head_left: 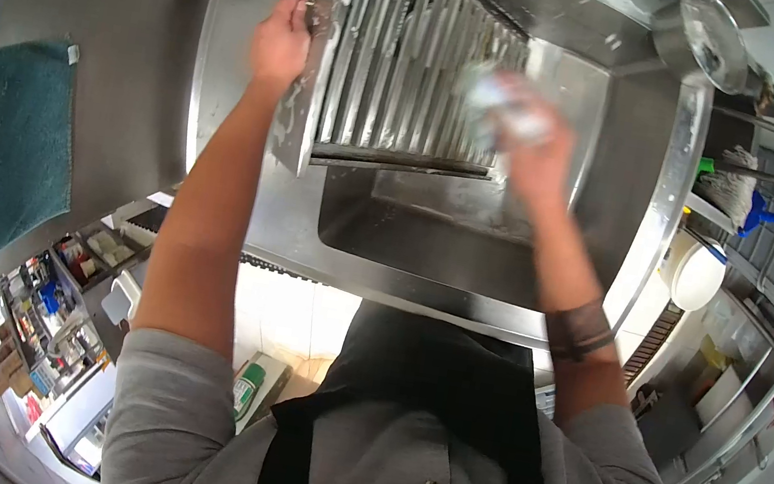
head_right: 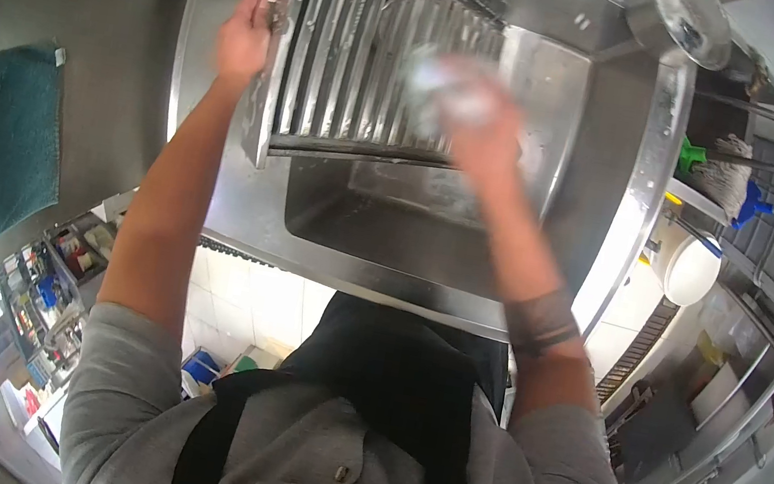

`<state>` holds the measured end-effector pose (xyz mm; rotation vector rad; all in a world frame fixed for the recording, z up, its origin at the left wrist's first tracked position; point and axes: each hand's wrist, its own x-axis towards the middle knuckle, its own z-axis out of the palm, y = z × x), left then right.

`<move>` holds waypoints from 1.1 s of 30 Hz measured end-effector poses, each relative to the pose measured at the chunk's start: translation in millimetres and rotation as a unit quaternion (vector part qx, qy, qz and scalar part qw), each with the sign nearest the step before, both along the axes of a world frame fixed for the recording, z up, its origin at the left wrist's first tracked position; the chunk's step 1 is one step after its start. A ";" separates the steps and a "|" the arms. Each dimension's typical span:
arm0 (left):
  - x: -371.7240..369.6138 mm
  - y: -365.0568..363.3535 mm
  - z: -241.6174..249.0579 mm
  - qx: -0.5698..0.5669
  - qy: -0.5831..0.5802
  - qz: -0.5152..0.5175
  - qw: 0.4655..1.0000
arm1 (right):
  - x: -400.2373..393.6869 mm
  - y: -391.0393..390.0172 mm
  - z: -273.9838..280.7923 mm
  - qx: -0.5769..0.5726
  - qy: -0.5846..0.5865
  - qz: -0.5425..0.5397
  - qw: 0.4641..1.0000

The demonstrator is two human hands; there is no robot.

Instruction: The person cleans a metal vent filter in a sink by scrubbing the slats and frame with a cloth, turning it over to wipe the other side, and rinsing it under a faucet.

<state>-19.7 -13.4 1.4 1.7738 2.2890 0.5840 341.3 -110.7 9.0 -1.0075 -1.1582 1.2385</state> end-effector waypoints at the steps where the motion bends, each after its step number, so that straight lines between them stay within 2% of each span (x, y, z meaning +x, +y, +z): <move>1: 4.3 -2.9 0.0 0.035 -0.023 0.020 0.999 | -38.7 -14.1 -6.2 0.092 -0.170 -0.011 0.981; 3: 6.5 -4.5 -6.5 0.108 -0.062 0.044 0.991 | -108.7 -32.4 19.4 0.072 -0.105 0.054 0.990; 4: 6.9 -6.6 -7.2 0.105 -0.059 0.043 0.992 | -136.5 -36.3 28.2 0.074 -0.087 0.095 0.989; 6: 8.6 -5.3 -5.7 0.120 -0.106 0.047 0.986 | -182.2 -33.5 22.1 0.175 -0.242 0.122 0.947; 7: 7.4 -5.1 -9.3 0.120 -0.110 0.042 0.986 | -191.1 -23.0 18.3 0.174 -0.246 0.117 0.946; 9: 0.7 -3.7 -17.0 0.117 -0.168 0.058 0.977 | -205.6 16.0 4.0 0.189 -0.326 0.019 0.926; 10: 0.0 -4.6 -14.3 0.119 -0.172 0.058 0.976 | -210.0 45.8 1.9 0.141 -0.275 0.004 0.951; 11: 5.1 -7.9 -11.2 0.126 -0.183 0.063 0.973 | -209.4 76.6 0.3 0.172 -0.301 -0.049 0.937; 13: 7.4 -9.7 -7.3 0.121 -0.199 0.062 0.970 | -208.6 149.7 2.0 0.039 -0.335 0.010 0.941; 15: 6.5 -10.6 -4.2 0.131 -0.193 0.043 0.971 | -212.8 223.7 -14.0 0.095 -0.459 0.015 0.883; 16: 2.3 -12.8 -5.7 0.138 -0.182 0.029 0.973 | -219.6 230.1 -23.5 0.095 -0.467 0.015 0.879; 18: -3.9 -14.0 -17.2 0.173 -0.215 0.012 0.961 | -226.6 229.3 -25.0 0.084 -0.427 -0.150 0.888; 19: -3.6 -14.1 -17.1 0.177 -0.222 0.006 0.959 | -224.8 210.9 -32.1 0.084 -0.510 -0.090 0.852; 21: -6.3 -7.1 -16.9 0.192 -0.243 -0.002 0.951 | -220.9 122.1 -3.6 0.124 -0.428 -0.081 0.892; 23: -12.8 -4.9 -29.7 0.167 -0.271 -0.005 0.948 | -224.2 41.9 7.4 0.173 -0.395 -0.048 0.901; 24: -16.5 -4.0 -32.0 0.173 -0.281 -0.006 0.944 | -227.7 2.7 23.7 0.112 -0.387 -0.017 0.915; 26: -22.6 1.2 -30.2 0.052 -0.358 -0.025 0.932 | -233.8 -47.7 28.9 0.089 -0.364 0.018 0.927; 27: -21.5 0.8 -30.7 0.058 -0.363 -0.029 0.930 | -235.6 -56.3 36.3 0.095 -0.370 0.014 0.924; 29: -18.1 -3.0 -24.7 0.076 -0.478 -0.005 0.875 | -239.3 -65.2 47.3 0.109 -0.441 0.002 0.891; 30: -17.0 -5.8 -19.0 0.082 -0.480 -0.011 0.873 | -239.1 -56.9 47.2 0.115 -0.443 -0.003 0.889; 32: -15.3 -14.5 -11.6 0.039 -0.557 0.024 0.829 | -235.6 -17.4 42.3 0.108 -0.427 0.015 0.898; 33: -13.5 -14.2 -27.1 0.107 -0.514 -0.004 0.851 | -234.4 11.7 40.0 0.142 -0.472 -0.001 0.870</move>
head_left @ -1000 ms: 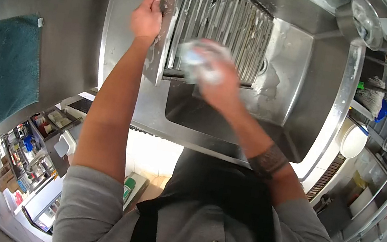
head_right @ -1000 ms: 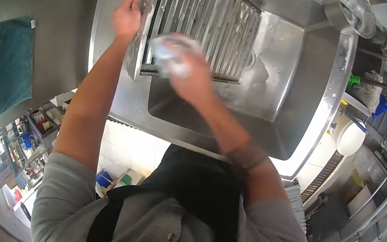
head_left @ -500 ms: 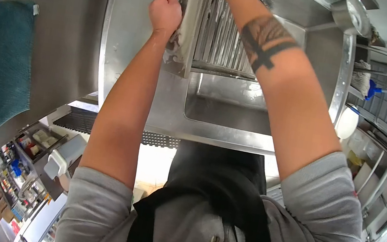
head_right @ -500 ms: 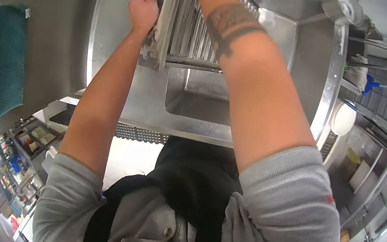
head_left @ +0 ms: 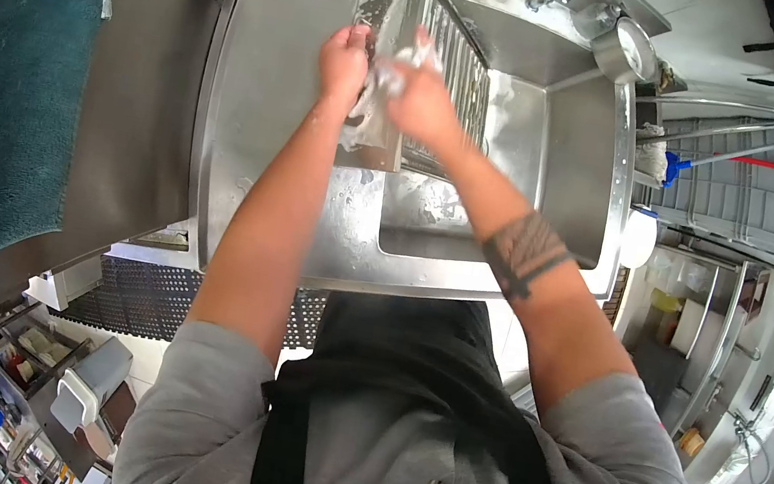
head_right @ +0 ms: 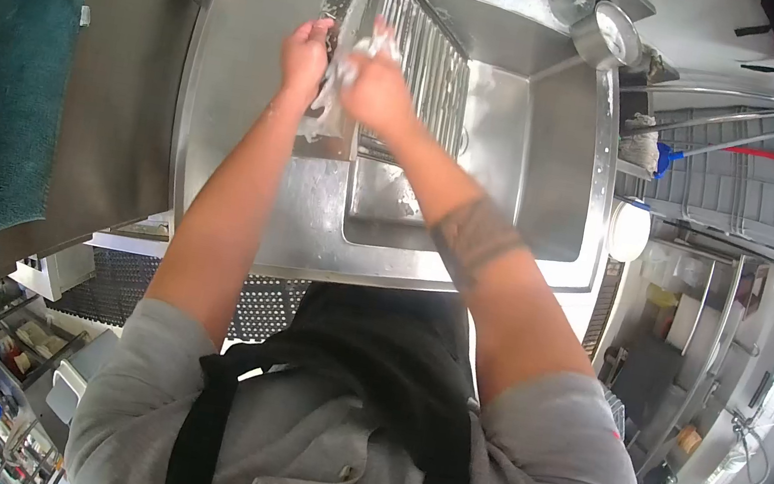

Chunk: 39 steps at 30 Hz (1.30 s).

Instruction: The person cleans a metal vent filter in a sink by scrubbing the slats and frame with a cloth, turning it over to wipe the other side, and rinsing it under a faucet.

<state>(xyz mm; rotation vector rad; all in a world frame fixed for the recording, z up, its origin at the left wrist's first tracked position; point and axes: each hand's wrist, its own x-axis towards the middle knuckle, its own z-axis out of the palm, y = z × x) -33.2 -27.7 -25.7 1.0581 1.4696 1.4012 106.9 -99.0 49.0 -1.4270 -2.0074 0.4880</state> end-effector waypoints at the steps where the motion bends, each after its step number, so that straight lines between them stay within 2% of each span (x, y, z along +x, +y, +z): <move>1: 0.1 0.1 -1.4 0.002 -0.001 0.004 1.000 | 0.1 32.8 -4.5 0.039 -0.048 -0.003 0.998; 3: 0.7 -9.3 -6.2 0.024 0.167 0.036 0.985 | -2.1 95.8 -5.0 -0.079 -0.067 -0.080 0.991; 4: -0.7 -20.3 12.7 -0.015 0.193 0.008 0.981 | -3.7 125.9 -5.5 -0.066 -0.096 -0.090 0.989; 7: -2.0 -24.5 15.7 -0.021 0.243 0.011 0.970 | 1.2 210.1 -25.7 -0.003 -0.168 -0.089 0.982; 8: -4.8 -23.2 12.2 -0.026 0.277 -0.009 0.960 | 0.6 226.0 -32.6 -0.004 -0.161 -0.089 0.983; 10: -8.1 -21.9 20.5 -0.048 0.303 -0.026 0.952 | -1.3 237.1 -38.8 0.068 -0.187 -0.087 0.976; 11: -7.3 -25.0 25.0 -0.068 0.320 -0.044 0.944 | -5.2 224.5 -35.4 0.062 -0.185 -0.091 0.977; 13: -5.9 -28.3 20.3 -0.043 0.320 -0.037 0.946 | -16.2 177.6 -8.6 -0.053 -0.212 -0.131 0.967; 15: -5.1 -18.0 19.4 -0.001 0.317 -0.020 0.948 | -22.7 119.8 -5.5 -0.058 -0.193 -0.127 0.971; 17: -8.5 -15.6 10.8 0.001 0.310 -0.028 0.950 | -17.8 64.8 -33.7 0.046 -0.133 -0.093 0.986; 19: -6.9 -16.7 10.7 0.033 0.300 -0.020 0.953 | -14.6 -2.8 2.1 -0.091 -0.089 -0.011 0.992; 21: -5.9 -11.3 -5.7 0.065 0.292 -0.017 0.954 | -11.8 -55.1 14.7 0.026 -0.088 0.018 0.996; 22: -7.2 -4.8 -25.6 0.104 0.304 0.009 0.947 | -8.3 -71.7 16.3 0.029 -0.082 0.010 0.996; 24: -6.4 0.0 -16.4 0.147 0.318 0.033 0.936 | 0.0 -86.5 15.5 -0.044 -0.022 0.076 0.996; 25: -8.8 -2.4 -15.3 0.070 0.204 -0.012 0.976 | 5.4 -80.0 12.5 -0.042 -0.020 0.075 0.996; 26: -9.1 -7.6 -6.2 -0.011 0.084 -0.053 0.995 | 11.2 -68.8 9.1 -0.018 0.024 0.095 0.995; 27: -7.5 -14.3 2.4 -0.016 0.085 -0.046 0.995 | 15.1 -57.7 6.3 0.000 0.069 0.119 0.991; 29: -2.1 -22.6 16.6 -0.100 -0.034 -0.024 0.994 | 20.2 -11.8 1.2 0.038 0.016 0.135 0.990; 30: -0.2 -26.4 16.1 -0.104 -0.034 -0.014 0.994 | 20.7 18.9 -1.0 0.062 -0.042 0.141 0.987; 32: 5.7 -30.4 12.4 -0.045 0.118 0.028 0.992 | 20.0 79.7 2.7 -0.017 -0.143 0.127 0.981; 35: 8.8 -27.8 9.3 -0.003 0.131 0.055 0.990 | 15.1 180.0 -13.2 -0.051 -0.230 0.069 0.969; 38: 11.1 -30.0 14.7 -0.066 0.133 0.076 0.986 | 1.3 239.9 3.4 -0.050 -0.279 -0.001 0.959; 39: 10.9 -29.6 14.4 -0.069 0.130 0.089 0.985 | -7.2 244.4 4.9 -0.047 -0.281 0.012 0.958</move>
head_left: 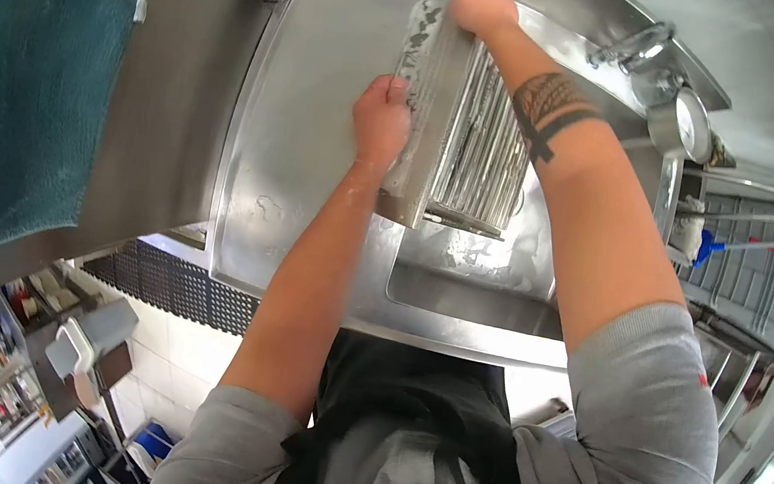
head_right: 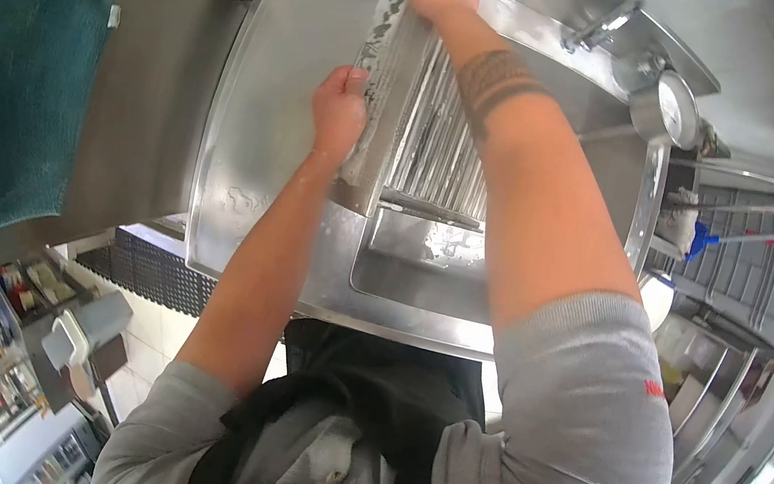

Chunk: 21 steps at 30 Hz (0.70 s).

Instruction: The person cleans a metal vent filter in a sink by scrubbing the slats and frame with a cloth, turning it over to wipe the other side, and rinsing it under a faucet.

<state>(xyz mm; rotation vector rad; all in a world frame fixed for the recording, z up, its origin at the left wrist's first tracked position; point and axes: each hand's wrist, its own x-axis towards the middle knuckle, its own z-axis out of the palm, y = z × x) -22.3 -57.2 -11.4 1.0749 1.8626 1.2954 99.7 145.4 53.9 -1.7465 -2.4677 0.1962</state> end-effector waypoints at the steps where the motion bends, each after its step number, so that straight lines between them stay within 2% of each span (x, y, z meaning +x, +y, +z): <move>1: 0.4 0.5 0.3 0.023 0.022 0.003 0.999 | -6.3 2.3 1.5 0.022 -0.031 -0.016 0.999; 3: 0.9 0.1 -1.4 0.045 0.037 0.009 0.998 | -13.2 -2.6 0.3 0.044 -0.070 -0.029 0.996; 5: 0.8 3.2 0.3 0.036 0.018 -0.001 0.999 | -15.7 -13.6 -1.7 0.057 -0.127 0.111 0.984; 6: 1.5 3.8 1.6 0.040 0.011 0.003 0.999 | -15.4 -14.9 0.2 0.061 -0.134 0.114 0.983; 8: -1.0 5.3 5.4 0.019 0.001 -0.002 1.000 | -17.9 -14.7 3.2 -0.052 -0.061 0.177 0.981; 9: -1.2 7.1 5.7 0.022 0.003 0.001 1.000 | -16.8 -0.1 -1.9 -0.049 -0.030 0.212 0.976; 10: -1.0 6.7 5.1 0.019 0.006 0.003 1.000 | -14.7 14.1 -7.4 -0.048 -0.029 0.213 0.975; 12: -1.5 4.8 7.7 0.014 0.011 0.006 1.000 | -16.1 20.5 -4.1 0.046 -0.035 0.187 0.981; 14: -1.7 2.3 10.1 0.024 0.025 -0.002 0.999 | -18.0 -1.9 -13.4 0.042 0.003 0.168 0.985; 16: -3.4 5.7 4.8 0.014 0.014 -0.005 1.000 | -19.5 -31.9 -12.4 0.001 -0.031 0.255 0.966; 18: -0.8 5.9 5.2 0.001 0.001 -0.009 1.000 | -12.9 -76.8 0.6 -0.048 -0.028 0.264 0.963; 21: -1.6 3.5 8.4 0.021 0.012 0.009 1.000 | 18.5 -93.4 30.2 -0.014 -0.035 0.248 0.968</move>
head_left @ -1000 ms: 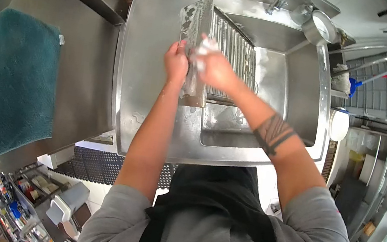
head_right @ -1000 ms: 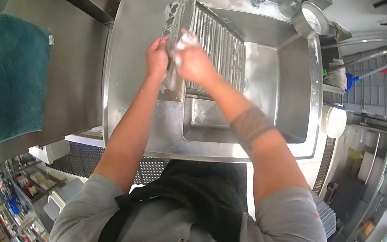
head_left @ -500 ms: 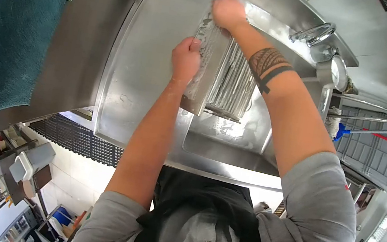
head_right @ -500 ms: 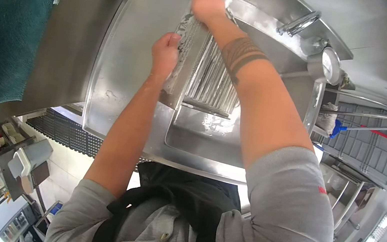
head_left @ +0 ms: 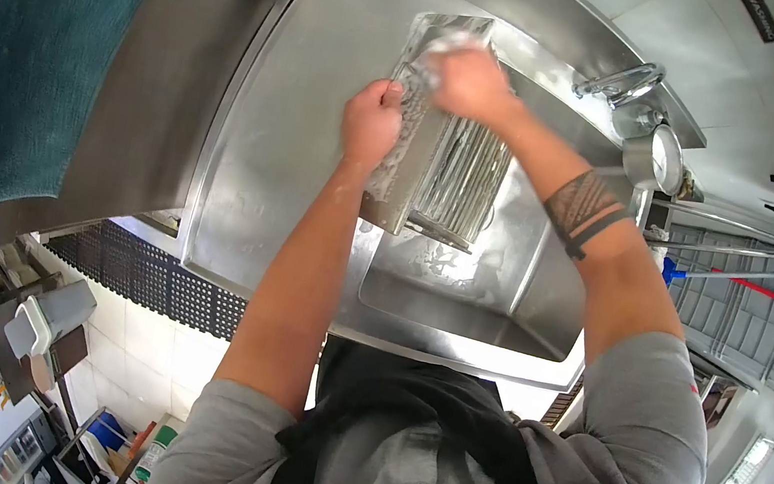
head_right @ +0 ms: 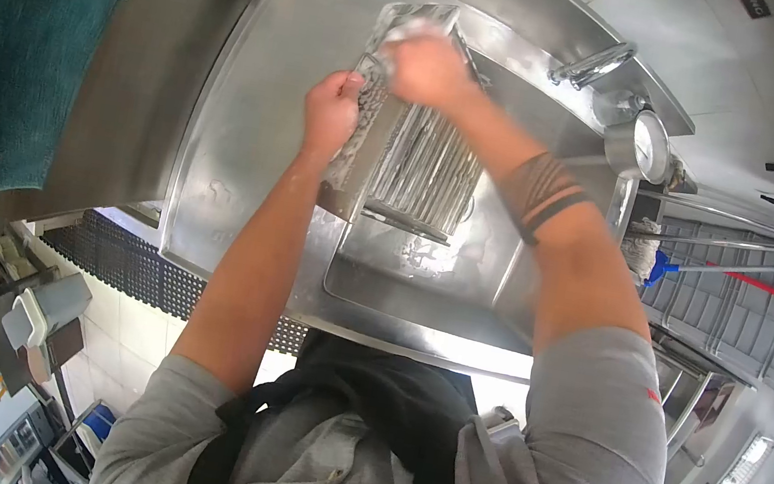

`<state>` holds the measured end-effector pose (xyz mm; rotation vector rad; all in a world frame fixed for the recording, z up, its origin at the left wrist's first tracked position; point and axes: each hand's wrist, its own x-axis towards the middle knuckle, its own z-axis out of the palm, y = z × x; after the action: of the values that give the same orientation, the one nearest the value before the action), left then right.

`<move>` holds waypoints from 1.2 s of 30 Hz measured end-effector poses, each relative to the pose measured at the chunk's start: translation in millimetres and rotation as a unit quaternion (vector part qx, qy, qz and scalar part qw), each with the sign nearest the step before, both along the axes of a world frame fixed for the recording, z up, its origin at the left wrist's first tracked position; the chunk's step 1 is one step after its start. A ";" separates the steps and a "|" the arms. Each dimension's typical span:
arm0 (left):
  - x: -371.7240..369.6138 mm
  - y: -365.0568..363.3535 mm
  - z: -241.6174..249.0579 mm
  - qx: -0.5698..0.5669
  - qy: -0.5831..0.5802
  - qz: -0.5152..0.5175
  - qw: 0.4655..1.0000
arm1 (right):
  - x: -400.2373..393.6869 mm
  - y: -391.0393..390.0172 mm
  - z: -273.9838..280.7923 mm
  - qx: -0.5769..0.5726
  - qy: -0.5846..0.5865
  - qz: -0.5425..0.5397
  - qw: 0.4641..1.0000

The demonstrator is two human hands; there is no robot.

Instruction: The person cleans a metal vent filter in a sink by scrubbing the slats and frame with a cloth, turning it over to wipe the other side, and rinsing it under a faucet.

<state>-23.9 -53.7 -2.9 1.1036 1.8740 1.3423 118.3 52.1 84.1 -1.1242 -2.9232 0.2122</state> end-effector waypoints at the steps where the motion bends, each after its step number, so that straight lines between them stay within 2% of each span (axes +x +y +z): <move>1: -0.6 1.0 -2.2 -0.006 0.007 -0.003 1.000 | 8.6 15.2 -3.2 0.012 -0.005 -0.042 0.999; 2: -0.6 0.7 -4.9 -0.015 0.014 -0.008 1.000 | 13.4 39.9 -9.4 0.022 -0.009 -0.086 0.996; 4: -2.3 0.8 1.9 -0.020 0.022 -0.013 0.999 | 10.8 90.5 -35.8 0.084 0.007 -0.099 0.992; 5: -2.5 0.6 3.4 -0.019 0.029 -0.022 0.999 | 4.4 86.9 -37.9 0.077 0.009 -0.102 0.992; 7: -2.9 3.8 -6.3 -0.002 0.034 -0.028 0.999 | -18.5 80.5 -28.7 0.087 -0.022 -0.232 0.969; 8: -2.8 6.3 -10.4 0.022 0.035 -0.030 0.999 | -18.5 65.3 -32.8 0.131 0.013 -0.235 0.963; 10: -2.9 9.0 -14.1 0.018 0.001 -0.040 0.999 | -6.9 36.3 -46.6 0.125 0.090 -0.232 0.961; 12: -10.6 16.0 -17.6 0.016 -0.029 -0.052 0.998 | 0.5 -28.3 -45.7 0.029 0.138 -0.191 0.971; 13: -17.4 22.4 -21.2 -0.019 -0.074 -0.076 0.994 | 2.2 -64.3 -49.7 0.045 0.149 -0.131 0.979; 14: -23.2 30.5 -21.0 -0.056 -0.117 -0.104 0.986 | -1.0 -105.5 -27.5 -0.032 0.073 -0.103 0.991; 15: -30.8 38.7 -17.8 -0.058 -0.111 -0.124 0.984 | -1.1 -140.0 -28.2 0.004 0.124 -0.046 0.991; 17: -38.5 53.8 -8.2 -0.183 -0.176 -0.183 0.950 | -3.0 -190.2 11.6 -0.106 0.070 -0.026 0.991; 18: -30.7 58.3 -2.7 -0.187 -0.163 -0.201 0.948 | 4.3 -193.4 2.2 -0.103 0.082 -0.044 0.990; 20: -17.9 61.1 6.4 -0.118 0.045 -0.175 0.976 | 18.6 -202.0 -30.4 -0.093 0.305 -0.039 0.947; 21: -8.7 60.7 4.8 -0.118 0.059 -0.189 0.973 | 25.1 -201.6 -34.9 -0.088 0.318 -0.052 0.942; 23: 9.3 55.2 -3.0 0.021 0.293 -0.114 0.949 | 35.8 -198.5 -48.6 -0.074 0.511 -0.202 0.832; 24: 10.4 56.7 -2.9 0.022 0.305 -0.129 0.943 | 38.5 -197.8 -60.6 -0.090 0.552 -0.304 0.772; 27: 10.5 62.9 -7.0 -0.026 0.368 -0.162 0.915 | 57.0 -212.0 -107.1 -0.050 0.523 -0.383 0.760; 28: 4.9 69.7 -4.0 -0.054 0.385 -0.192 0.901 | 54.6 -223.8 -126.9 -0.080 0.507 -0.357 0.781; 31: 4.2 77.0 6.1 -0.084 0.426 -0.238 0.869 | 67.9 -242.7 -140.9 -0.097 0.532 -0.351 0.765; 33: 3.3 74.6 7.7 -0.091 0.447 -0.252 0.853 | 77.2 -230.0 -153.9 -0.103 0.518 -0.360 0.769; 35: 5.2 73.6 6.6 -0.047 0.441 -0.237 0.865 | 87.2 -194.6 -162.5 -0.071 0.480 -0.343 0.805; 36: 6.7 73.8 7.4 -0.050 0.445 -0.240 0.861 | 87.9 -168.1 -169.9 -0.066 0.501 -0.394 0.768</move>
<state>-17.2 20.0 4.5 2.1974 1.9748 0.4330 206.2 -116.1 -85.8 -1.4885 -1.3936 0.7170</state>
